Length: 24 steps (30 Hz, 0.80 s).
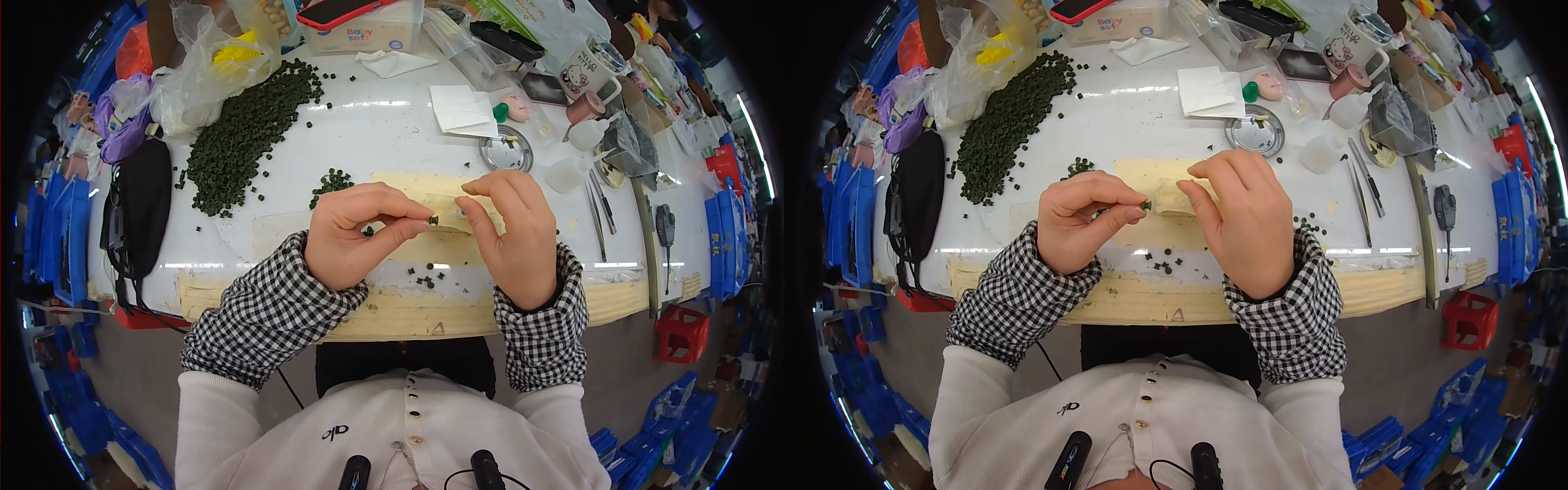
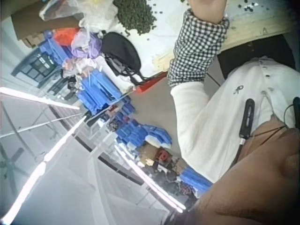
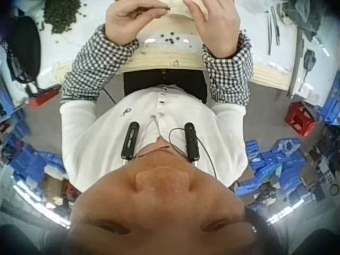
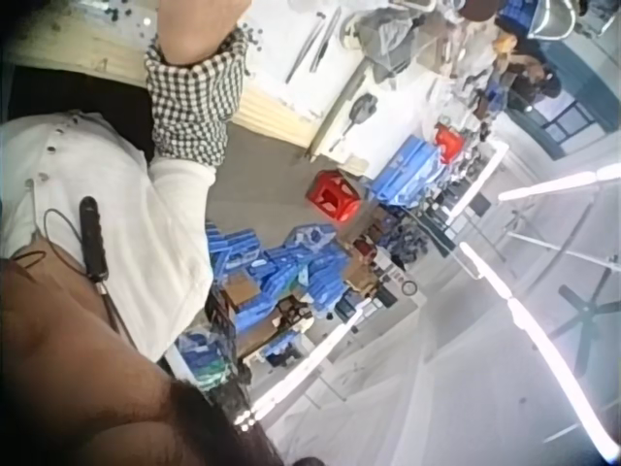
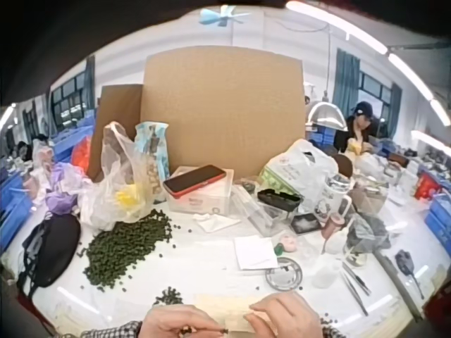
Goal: Sorting small green and black components and placing them onto an assembly block.
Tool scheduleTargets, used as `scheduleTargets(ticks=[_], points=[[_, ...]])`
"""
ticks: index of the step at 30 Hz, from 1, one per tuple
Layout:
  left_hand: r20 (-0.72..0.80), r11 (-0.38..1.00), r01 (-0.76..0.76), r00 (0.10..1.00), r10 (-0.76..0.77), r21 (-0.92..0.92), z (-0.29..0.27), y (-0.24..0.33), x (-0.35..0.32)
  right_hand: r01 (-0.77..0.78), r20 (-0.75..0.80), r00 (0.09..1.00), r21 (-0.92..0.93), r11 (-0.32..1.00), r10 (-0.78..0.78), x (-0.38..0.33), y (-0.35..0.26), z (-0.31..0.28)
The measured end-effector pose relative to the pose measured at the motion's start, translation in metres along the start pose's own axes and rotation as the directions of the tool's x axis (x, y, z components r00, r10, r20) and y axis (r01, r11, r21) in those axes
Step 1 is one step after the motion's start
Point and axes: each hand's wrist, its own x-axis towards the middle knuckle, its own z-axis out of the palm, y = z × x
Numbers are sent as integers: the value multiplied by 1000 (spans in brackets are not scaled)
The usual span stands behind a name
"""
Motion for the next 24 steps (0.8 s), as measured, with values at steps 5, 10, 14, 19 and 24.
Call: scheduleTargets(ticks=[5, 10, 14, 19, 24], points=[[-87, 995, 37, 995, -45, -94, 2, -1, -2, 38, -88, 996, 171, 985, -23, -1, -11, -5], [-115, 985, 86, 988, -104, -152, 2, 1, -1, -87, 35, 996, 419, 904, 79, -12, -25, 5], [-125, 983, 80, 987, -101, -166, 2, 1, -1, -82, 60, 996, 473, 877, 61, -13, -25, 8], [-130, 990, 51, 989, -68, -131, 2, -1, -2, -46, 38, 999, 461, 886, 31, -12, -25, 9], [-122, 997, 26, 992, -35, -74, 1, -3, -1, -25, 48, 999, 468, 884, 2, -12, -23, 9]])
